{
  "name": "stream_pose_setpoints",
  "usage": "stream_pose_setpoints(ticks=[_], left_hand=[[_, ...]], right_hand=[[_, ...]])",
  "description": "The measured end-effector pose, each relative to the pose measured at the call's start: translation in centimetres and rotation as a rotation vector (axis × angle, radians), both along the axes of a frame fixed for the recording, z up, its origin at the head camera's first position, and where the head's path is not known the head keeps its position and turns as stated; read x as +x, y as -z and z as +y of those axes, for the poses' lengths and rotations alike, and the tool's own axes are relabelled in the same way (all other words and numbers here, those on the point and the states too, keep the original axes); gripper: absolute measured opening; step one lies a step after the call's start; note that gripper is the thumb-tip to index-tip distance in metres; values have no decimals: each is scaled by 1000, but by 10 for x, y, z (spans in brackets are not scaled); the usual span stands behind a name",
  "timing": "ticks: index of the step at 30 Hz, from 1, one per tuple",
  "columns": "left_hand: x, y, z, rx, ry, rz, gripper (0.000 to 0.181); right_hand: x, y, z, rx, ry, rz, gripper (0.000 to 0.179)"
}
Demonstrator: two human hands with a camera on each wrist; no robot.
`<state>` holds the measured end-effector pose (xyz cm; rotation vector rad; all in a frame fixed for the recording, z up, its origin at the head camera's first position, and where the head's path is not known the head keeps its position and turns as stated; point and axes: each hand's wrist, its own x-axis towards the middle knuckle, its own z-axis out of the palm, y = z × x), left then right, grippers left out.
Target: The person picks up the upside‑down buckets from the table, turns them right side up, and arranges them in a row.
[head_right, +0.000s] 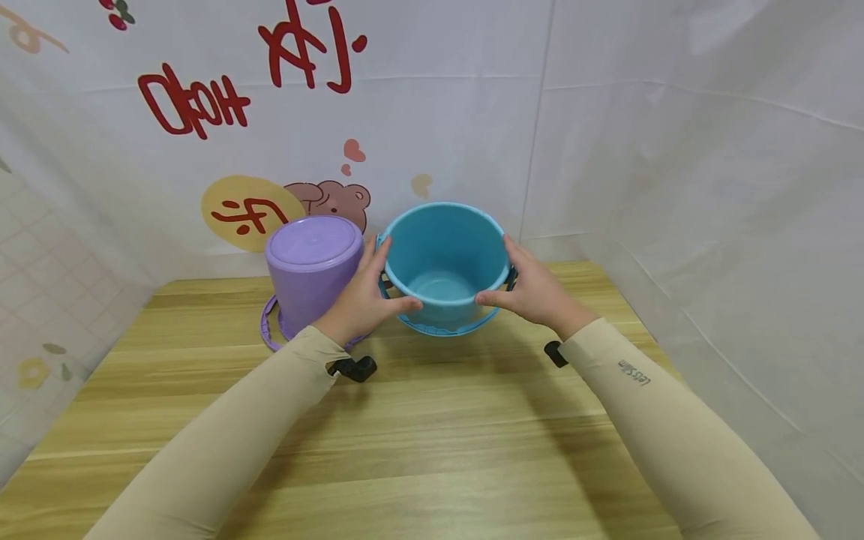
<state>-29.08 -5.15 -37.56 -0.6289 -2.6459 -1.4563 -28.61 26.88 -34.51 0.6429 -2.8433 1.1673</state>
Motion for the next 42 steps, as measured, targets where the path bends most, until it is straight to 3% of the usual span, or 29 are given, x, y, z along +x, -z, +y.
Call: stream_pose_setpoints(ticks=[17, 21, 27, 34, 42], left_hand=[[-3, -1, 7, -53, -52, 30, 108], [-4, 0, 10, -73, -76, 45, 107], [-5, 1, 14, -93, -115, 63, 103], [-6, 4, 17, -89, -150, 64, 101], [-8, 7, 20, -76, -167, 85, 97]], right_hand=[[1, 4, -5, 120, 99, 30, 86], [10, 1, -12, 166, 195, 24, 86], [20, 5, -28, 194, 316, 109, 88], [15, 7, -36, 217, 338, 87, 100], [10, 5, -39, 207, 321, 54, 97]])
